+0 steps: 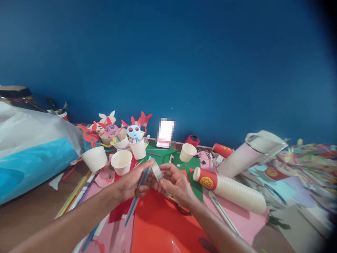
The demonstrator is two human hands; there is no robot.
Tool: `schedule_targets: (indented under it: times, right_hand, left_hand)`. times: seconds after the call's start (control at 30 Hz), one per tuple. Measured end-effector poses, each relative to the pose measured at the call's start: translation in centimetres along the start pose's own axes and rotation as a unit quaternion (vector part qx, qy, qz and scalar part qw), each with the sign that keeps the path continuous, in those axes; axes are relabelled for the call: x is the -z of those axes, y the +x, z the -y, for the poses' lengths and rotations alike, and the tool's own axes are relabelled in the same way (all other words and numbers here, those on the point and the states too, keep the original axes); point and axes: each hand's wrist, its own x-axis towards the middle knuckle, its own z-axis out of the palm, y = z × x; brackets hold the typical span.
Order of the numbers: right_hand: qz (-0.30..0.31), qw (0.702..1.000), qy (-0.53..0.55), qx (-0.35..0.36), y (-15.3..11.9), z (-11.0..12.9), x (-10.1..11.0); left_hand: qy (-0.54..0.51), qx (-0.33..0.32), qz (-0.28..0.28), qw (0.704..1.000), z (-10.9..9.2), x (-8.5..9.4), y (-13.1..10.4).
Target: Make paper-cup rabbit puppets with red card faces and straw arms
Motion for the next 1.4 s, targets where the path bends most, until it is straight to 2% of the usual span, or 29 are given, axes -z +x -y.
schedule_targets:
  times: [0.3, 0.47, 0.53, 0.67, 0.77, 0.83, 0.93, 1.0, 1.13, 1.2, 1.3, 1.4]
  right_hand:
    - [-0.04, 0.999, 0.009, -0.007, -0.1, 0.4, -0.3]
    - [-0.052, 0.998, -0.019, -0.01, 0.1, 0.5, -0.3]
    - [-0.069, 0.997, -0.034, -0.008, 0.1, 0.4, -0.2]
    - [-0.082, 0.995, -0.047, -0.004, 0.2, 0.5, -0.1]
    - [-0.079, 0.994, -0.069, -0.006, 0.2, 0.5, 0.0]
    - [-0.093, 0.992, -0.085, 0.011, 0.2, 0.4, 0.2]
    - [-0.152, 0.981, -0.097, 0.066, 0.2, 0.1, 0.8]
    - [-0.166, 0.979, -0.093, 0.079, 0.3, 0.0, 1.1]
    - [-0.07, 0.996, -0.049, 0.035, 0.2, 0.0, 1.3]
    - [-0.03, 0.999, -0.025, 0.035, 0.1, 0.1, 1.2]
    - [-0.005, 0.999, -0.004, 0.044, 0.0, 0.2, 0.9]
    - [-0.007, 0.999, 0.017, 0.039, 0.0, 0.3, 0.6]
  left_hand:
    - [-0.011, -0.025, 0.005, 1.0, 0.4, -0.1, 0.1]
    - [-0.026, -0.017, -0.054, 0.998, 0.3, -0.2, 0.1]
    - [-0.029, -0.034, -0.071, 0.997, 0.2, -0.4, 0.0]
    - [0.025, -0.093, -0.07, 0.993, 0.1, -0.5, -0.4]
    - [0.036, -0.1, -0.08, 0.991, 0.2, -0.5, -0.4]
    - [0.001, -0.097, -0.074, 0.993, 0.2, -0.3, -0.3]
    - [-0.06, -0.068, -0.028, 0.995, -0.2, 0.0, -0.2]
    - [-0.084, -0.047, 0.001, 0.995, -0.4, 0.2, -0.2]
    - [-0.105, -0.029, 0.037, 0.993, -0.5, 0.3, -0.3]
    - [-0.102, -0.017, 0.049, 0.993, -0.3, 0.1, -0.3]
    - [-0.088, 0.0, 0.053, 0.995, -0.1, -0.1, -0.3]
    - [-0.065, 0.006, 0.041, 0.997, 0.1, -0.2, -0.3]
